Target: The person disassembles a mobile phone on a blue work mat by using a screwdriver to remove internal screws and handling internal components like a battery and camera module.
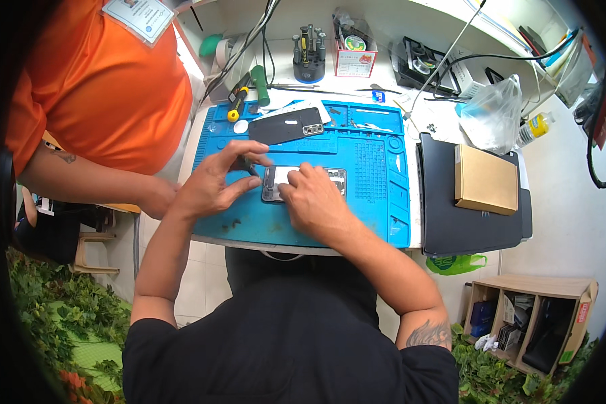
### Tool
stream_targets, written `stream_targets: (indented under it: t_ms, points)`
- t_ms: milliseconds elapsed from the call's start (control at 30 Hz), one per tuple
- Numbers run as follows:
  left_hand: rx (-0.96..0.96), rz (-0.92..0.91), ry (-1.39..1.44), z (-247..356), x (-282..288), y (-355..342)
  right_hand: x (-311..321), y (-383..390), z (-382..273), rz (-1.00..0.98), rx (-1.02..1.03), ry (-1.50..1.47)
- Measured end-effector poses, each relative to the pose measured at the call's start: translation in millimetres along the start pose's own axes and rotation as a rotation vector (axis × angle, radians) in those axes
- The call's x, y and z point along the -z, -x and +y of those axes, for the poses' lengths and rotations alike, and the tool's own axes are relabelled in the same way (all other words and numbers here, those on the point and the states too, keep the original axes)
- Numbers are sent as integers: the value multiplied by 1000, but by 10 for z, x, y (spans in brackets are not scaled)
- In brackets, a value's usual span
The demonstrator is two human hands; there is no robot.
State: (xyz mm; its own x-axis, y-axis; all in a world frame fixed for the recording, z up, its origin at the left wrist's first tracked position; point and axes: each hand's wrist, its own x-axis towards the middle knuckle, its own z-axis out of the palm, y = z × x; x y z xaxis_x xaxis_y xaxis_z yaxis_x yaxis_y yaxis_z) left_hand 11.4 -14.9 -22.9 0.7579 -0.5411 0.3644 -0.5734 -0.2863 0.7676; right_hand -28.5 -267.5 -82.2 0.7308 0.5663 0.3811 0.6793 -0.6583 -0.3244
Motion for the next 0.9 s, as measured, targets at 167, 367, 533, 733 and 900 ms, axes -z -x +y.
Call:
stream_targets:
  t_ms: [167, 367, 533, 733, 900]
  points:
    - [116, -9, -168, 38, 25, -15, -60, 87, -53, -3, -28, -13]
    - [80, -25, -96, -70, 88, -7, -118, 193, -71, 40, -42, -40]
    - [10, -2, -43, -31, 67, -6, -114, 211, -104, 57, -48, -39]
    - [84, -61, -138, 52, 130, -48, -140, 216, -117, 80, -74, -53]
    - [61, -44, -150, 140, 73, -50, -150, 239, -95, 81, -64, -72]
